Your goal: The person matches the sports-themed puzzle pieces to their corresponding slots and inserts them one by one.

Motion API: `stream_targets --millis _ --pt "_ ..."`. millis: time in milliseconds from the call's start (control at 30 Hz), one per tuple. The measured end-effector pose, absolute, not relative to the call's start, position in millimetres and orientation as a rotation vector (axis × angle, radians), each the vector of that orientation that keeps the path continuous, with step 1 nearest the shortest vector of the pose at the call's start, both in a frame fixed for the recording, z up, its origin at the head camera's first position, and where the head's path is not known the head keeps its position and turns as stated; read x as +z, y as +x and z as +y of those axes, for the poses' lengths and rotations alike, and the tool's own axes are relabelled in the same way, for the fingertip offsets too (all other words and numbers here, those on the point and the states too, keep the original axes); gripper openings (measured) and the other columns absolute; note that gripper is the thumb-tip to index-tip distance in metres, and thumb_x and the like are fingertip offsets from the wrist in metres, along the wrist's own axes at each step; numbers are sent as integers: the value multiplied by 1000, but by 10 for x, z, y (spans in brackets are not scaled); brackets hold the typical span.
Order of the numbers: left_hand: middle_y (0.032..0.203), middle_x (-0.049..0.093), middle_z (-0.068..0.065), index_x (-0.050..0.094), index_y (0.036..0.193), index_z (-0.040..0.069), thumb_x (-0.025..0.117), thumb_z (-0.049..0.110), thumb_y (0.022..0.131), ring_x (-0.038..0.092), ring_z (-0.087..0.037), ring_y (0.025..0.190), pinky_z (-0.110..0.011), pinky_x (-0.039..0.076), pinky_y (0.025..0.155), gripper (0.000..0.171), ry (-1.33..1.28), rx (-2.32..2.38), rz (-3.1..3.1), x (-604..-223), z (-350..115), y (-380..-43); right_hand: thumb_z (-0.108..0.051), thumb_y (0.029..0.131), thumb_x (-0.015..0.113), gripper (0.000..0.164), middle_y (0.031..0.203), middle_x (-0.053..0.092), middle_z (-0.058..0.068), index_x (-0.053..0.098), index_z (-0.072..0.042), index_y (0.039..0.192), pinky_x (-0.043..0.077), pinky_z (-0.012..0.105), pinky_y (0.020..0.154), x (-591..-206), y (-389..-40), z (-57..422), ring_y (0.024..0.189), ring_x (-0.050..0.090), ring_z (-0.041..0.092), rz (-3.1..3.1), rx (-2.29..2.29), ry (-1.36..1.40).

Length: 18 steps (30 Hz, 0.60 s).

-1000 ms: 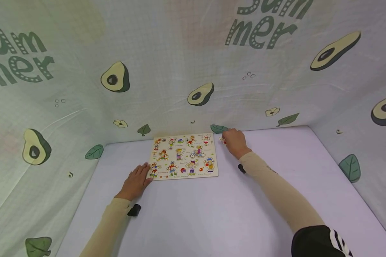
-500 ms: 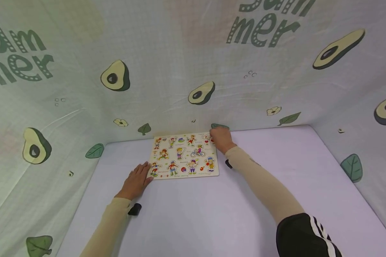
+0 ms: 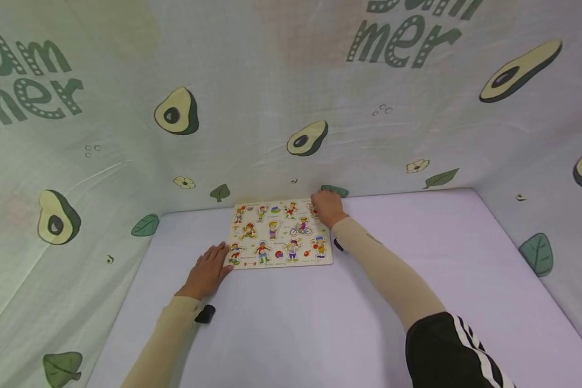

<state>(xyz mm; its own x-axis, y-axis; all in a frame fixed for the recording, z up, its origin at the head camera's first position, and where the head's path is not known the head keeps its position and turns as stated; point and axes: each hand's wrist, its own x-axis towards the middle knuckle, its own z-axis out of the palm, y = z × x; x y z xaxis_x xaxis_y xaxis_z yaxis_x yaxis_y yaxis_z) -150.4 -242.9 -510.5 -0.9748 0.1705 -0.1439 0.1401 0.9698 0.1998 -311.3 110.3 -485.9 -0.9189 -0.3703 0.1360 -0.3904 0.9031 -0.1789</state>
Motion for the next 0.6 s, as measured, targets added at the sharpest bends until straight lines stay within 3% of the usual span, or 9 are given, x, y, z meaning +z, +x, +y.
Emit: stream_targets --millis 433,600 --pt "169 35 -22 39 160 -1 60 33 109 29 -48 156 -70 27 122 65 240 311 2974 -5057 -2407 -1486 -4 100 72 8 92 75 15 73 -1 93 62 45 75 -4909 -3163 1044 86 72 30 -2978 246 599" --pt "168 35 -23 40 160 -1 59 32 109 30 -49 155 -70 28 122 64 242 306 2977 -5046 -2408 -1471 -5 98 73 6 96 76 16 75 0 97 62 46 79 -4918 -3164 1035 89 73 31 -2980 235 604"
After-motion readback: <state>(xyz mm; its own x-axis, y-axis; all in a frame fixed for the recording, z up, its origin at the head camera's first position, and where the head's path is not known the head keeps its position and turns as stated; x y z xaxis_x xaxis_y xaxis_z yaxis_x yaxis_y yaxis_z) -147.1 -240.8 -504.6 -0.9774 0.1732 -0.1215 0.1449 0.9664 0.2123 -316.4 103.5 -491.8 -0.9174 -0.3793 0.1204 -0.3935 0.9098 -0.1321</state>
